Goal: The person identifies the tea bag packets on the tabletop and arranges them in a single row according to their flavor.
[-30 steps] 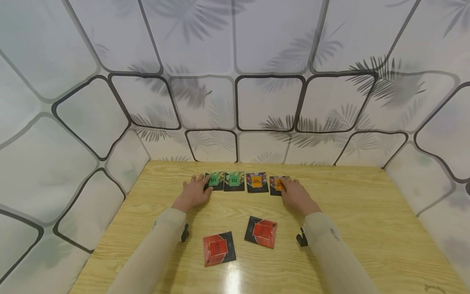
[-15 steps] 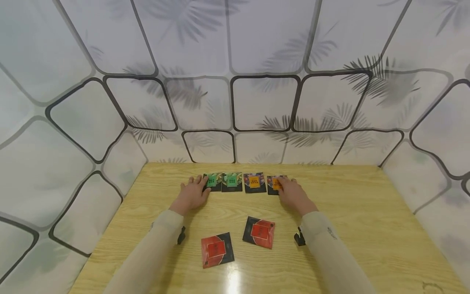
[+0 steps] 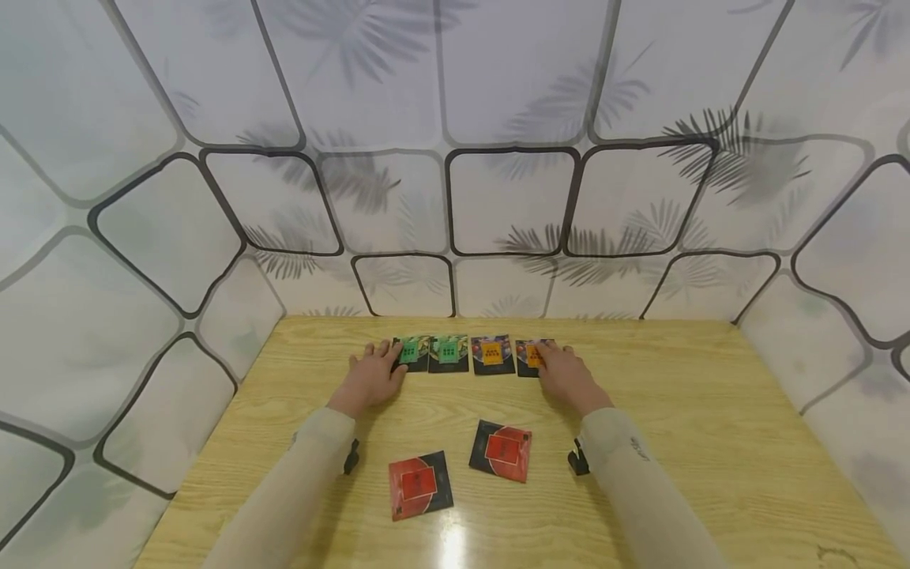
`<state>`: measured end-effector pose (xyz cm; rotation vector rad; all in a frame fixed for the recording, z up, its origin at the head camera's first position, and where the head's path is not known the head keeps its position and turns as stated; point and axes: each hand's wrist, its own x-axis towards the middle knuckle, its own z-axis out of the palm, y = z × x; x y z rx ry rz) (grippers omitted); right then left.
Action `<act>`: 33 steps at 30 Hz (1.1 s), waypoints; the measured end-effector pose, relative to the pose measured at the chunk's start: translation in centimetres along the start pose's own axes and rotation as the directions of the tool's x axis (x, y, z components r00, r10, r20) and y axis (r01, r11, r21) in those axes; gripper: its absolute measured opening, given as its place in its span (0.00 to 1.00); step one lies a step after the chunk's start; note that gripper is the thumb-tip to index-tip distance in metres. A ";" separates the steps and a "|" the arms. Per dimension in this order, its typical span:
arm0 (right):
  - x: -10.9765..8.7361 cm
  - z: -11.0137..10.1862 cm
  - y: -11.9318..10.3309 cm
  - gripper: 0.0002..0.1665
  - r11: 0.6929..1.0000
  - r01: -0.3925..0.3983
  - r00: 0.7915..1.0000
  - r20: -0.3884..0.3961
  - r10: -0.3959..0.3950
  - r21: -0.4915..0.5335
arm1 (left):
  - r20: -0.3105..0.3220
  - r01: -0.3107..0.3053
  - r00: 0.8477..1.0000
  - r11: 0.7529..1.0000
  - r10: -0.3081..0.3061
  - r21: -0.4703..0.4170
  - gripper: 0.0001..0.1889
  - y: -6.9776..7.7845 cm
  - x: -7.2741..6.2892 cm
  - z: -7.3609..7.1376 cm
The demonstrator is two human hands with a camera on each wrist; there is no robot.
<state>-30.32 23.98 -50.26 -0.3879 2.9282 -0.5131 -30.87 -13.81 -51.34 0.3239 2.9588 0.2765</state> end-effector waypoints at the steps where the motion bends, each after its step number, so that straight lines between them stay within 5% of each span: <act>1: 0.1 0.0 0.0 0.32 1.000 -0.004 1.000 0.000 0.004 -0.003 | -0.004 0.000 1.000 1.000 0.000 -0.002 0.33 0.0 0.0 0.0; 20: 0.3 0.5 -0.2 0.32 0.997 -0.014 1.000 -0.015 0.012 -0.082 | -0.011 -0.001 1.000 1.000 0.001 -0.001 0.32 0.2 -0.2 -0.2; 33: -2.9 0.2 -3.5 0.35 0.991 0.130 0.990 -0.051 -0.132 -0.027 | -0.017 -0.004 1.000 1.000 0.004 0.003 0.32 0.0 0.0 0.0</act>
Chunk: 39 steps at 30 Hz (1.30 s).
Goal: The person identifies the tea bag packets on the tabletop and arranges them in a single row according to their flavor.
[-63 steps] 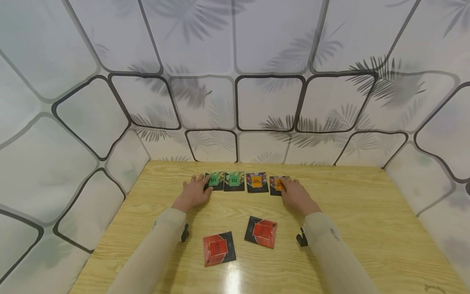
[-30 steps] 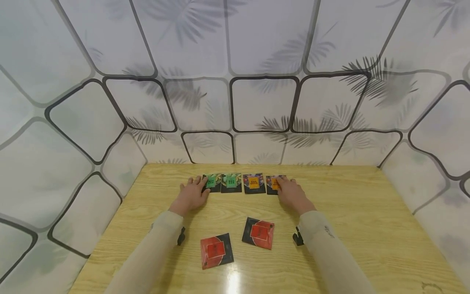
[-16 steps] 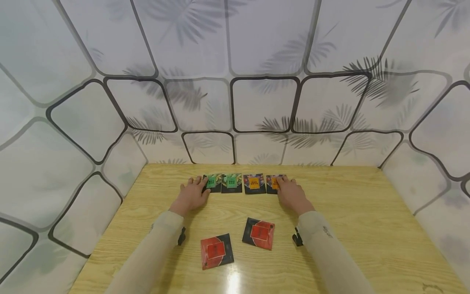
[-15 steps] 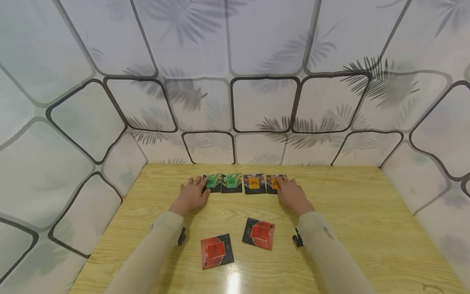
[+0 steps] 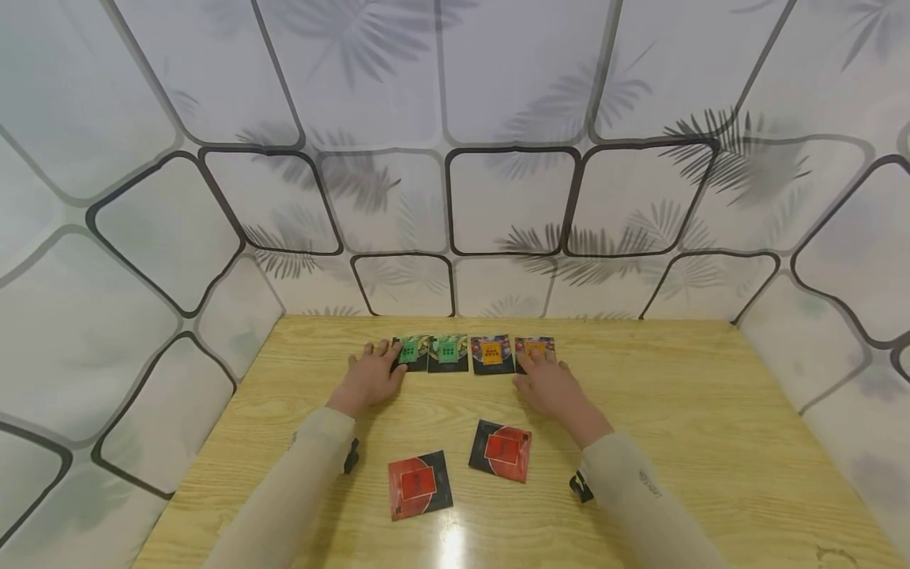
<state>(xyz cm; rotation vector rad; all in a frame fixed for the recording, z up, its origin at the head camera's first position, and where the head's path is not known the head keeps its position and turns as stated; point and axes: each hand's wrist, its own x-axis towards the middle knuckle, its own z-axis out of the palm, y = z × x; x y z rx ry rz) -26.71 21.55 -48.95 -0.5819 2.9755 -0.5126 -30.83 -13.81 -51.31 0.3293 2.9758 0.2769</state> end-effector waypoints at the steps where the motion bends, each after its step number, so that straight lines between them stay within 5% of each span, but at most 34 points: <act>1: -0.4 0.0 -0.5 0.35 1.000 0.009 1.000 0.010 -0.009 0.009 | -0.002 -0.001 1.000 1.000 0.001 -0.002 0.32 0.0 0.0 0.0; 15: -5.7 1.5 -5.6 0.43 0.992 0.087 0.987 0.129 -0.098 0.085 | -0.008 0.006 1.000 1.000 -0.006 -0.008 0.32 0.1 -0.2 -0.1; 23: -7.4 2.8 -6.1 0.46 0.991 0.103 0.979 0.165 -0.117 0.088 | -0.008 0.009 1.000 1.000 -0.009 -0.019 0.32 0.0 0.0 0.1; 39: -8.1 2.9 -6.0 0.32 0.980 0.198 0.969 0.151 -0.197 0.013 | -0.017 0.006 1.000 1.000 -0.006 -0.019 0.32 0.1 -0.1 0.2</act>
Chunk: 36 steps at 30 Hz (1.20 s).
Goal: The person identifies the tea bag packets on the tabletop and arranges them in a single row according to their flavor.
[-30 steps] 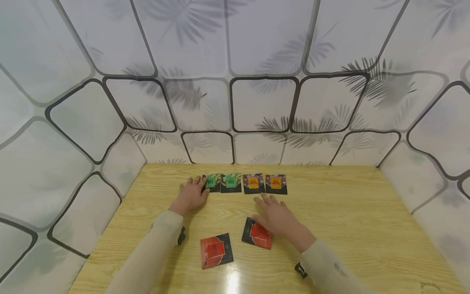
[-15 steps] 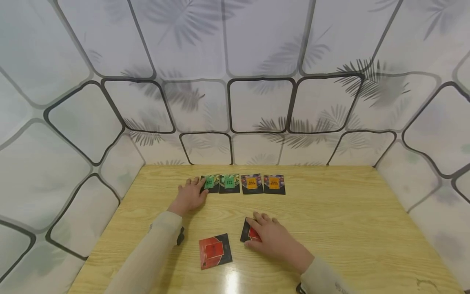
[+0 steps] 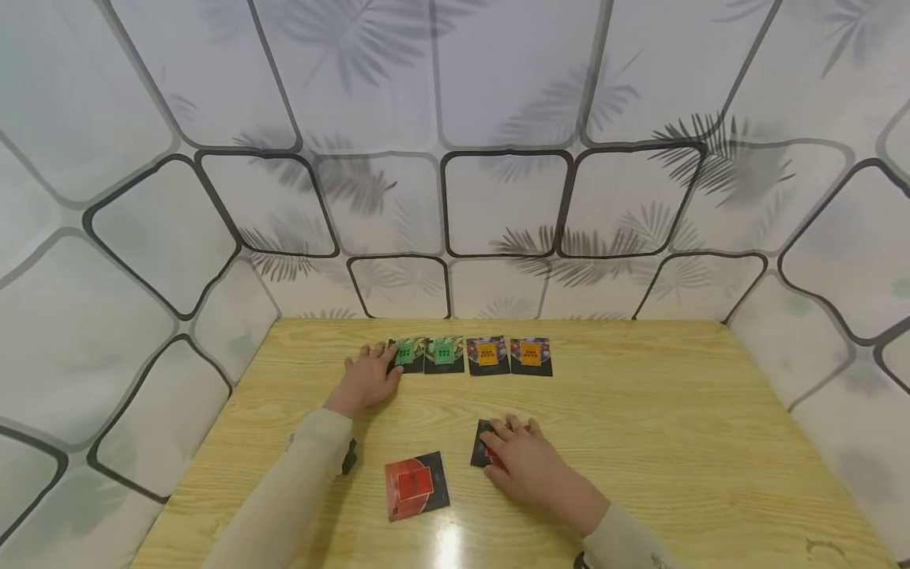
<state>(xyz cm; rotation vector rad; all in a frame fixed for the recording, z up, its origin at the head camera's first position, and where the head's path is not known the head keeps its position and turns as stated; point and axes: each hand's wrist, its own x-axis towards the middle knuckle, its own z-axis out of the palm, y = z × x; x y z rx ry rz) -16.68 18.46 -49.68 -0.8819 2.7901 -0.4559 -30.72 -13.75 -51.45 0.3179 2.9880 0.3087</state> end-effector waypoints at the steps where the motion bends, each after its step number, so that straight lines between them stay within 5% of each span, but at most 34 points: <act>1: 0.0 0.0 0.1 0.31 1.000 0.003 1.000 -0.001 -0.003 -0.001 | 0.000 0.001 1.000 1.000 -0.001 -0.001 0.32 0.0 0.1 0.0; 18: -0.6 -1.0 1.5 0.25 0.999 -0.032 0.999 -0.029 0.031 -0.026 | -0.002 -0.002 1.000 1.000 0.002 -0.006 0.31 -0.1 0.0 0.1; 32: -0.7 -1.4 2.4 0.07 0.997 -0.079 0.987 -0.144 0.075 -0.022 | -0.003 -0.002 1.000 1.000 0.002 -0.013 0.32 0.0 0.0 0.1; 36: -0.6 -1.1 2.6 0.14 0.995 -0.094 0.979 -0.188 0.084 -0.044 | 0.001 0.000 1.000 1.000 0.000 -0.012 0.32 0.0 -0.1 0.0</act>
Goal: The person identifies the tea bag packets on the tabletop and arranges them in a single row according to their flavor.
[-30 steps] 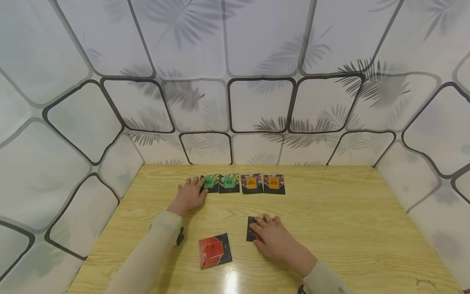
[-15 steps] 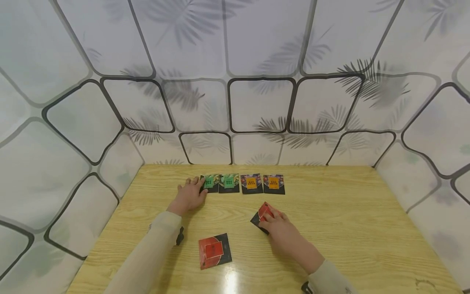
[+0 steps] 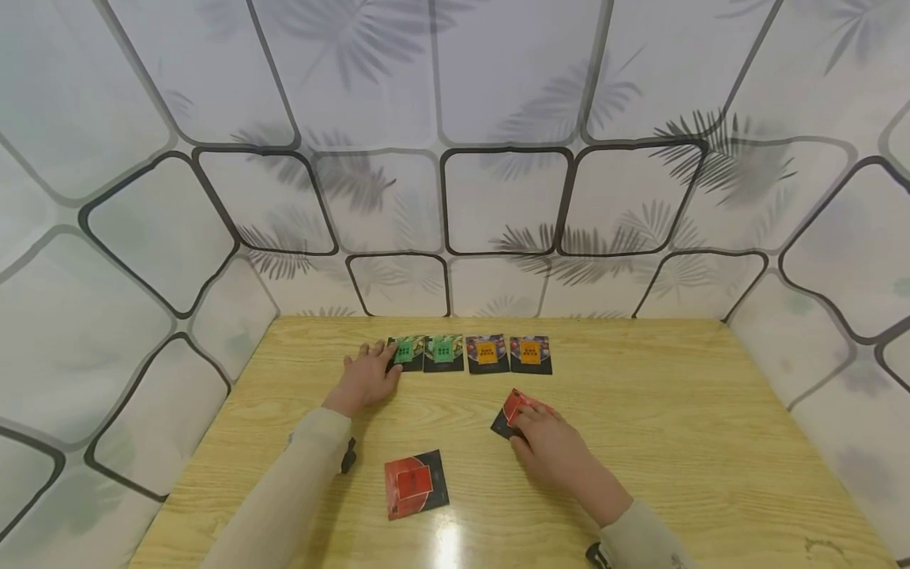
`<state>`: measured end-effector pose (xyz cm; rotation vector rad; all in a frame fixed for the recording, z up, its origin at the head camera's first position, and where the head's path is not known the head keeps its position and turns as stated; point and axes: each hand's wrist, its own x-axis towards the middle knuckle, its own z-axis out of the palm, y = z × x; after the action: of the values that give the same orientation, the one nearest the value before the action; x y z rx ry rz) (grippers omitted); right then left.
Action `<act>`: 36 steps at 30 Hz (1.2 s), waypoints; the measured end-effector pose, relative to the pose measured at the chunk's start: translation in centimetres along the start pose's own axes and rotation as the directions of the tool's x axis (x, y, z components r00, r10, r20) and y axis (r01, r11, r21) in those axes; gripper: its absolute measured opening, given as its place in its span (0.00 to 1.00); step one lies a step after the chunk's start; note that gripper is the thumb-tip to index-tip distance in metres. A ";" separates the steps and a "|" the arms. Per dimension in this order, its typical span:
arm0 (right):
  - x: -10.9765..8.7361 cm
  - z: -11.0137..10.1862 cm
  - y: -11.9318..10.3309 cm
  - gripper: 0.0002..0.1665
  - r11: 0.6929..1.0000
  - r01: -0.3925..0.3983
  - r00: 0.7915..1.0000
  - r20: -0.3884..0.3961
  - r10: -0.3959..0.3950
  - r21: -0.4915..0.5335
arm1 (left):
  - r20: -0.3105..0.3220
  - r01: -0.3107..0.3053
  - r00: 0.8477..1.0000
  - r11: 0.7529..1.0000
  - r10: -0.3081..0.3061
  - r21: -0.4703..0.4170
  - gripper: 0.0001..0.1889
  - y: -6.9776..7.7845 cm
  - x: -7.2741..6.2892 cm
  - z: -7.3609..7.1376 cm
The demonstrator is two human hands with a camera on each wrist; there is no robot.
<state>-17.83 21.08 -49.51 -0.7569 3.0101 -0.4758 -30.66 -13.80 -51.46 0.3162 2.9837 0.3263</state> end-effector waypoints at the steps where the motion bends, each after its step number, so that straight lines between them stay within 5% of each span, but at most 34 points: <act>1: 0.0 0.1 0.0 0.17 1.000 -0.007 1.000 -0.009 0.007 -0.009 | 0.002 0.000 1.000 1.000 0.000 0.001 0.32 0.0 0.0 0.0; 8: 0.1 0.4 0.2 0.28 0.998 -0.045 0.999 0.005 0.045 -0.037 | 0.007 -0.001 1.000 1.000 0.001 0.002 0.32 0.0 0.0 0.0; 36: -0.6 -0.6 3.5 0.26 0.994 -0.081 0.997 -0.005 0.081 -0.077 | 0.025 0.005 1.000 1.000 -0.005 0.006 0.32 0.3 -0.2 -0.4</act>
<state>-18.98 24.49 -50.02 -0.6347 3.0624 -0.3604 -30.49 -13.63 -50.98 0.3105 2.9615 0.3101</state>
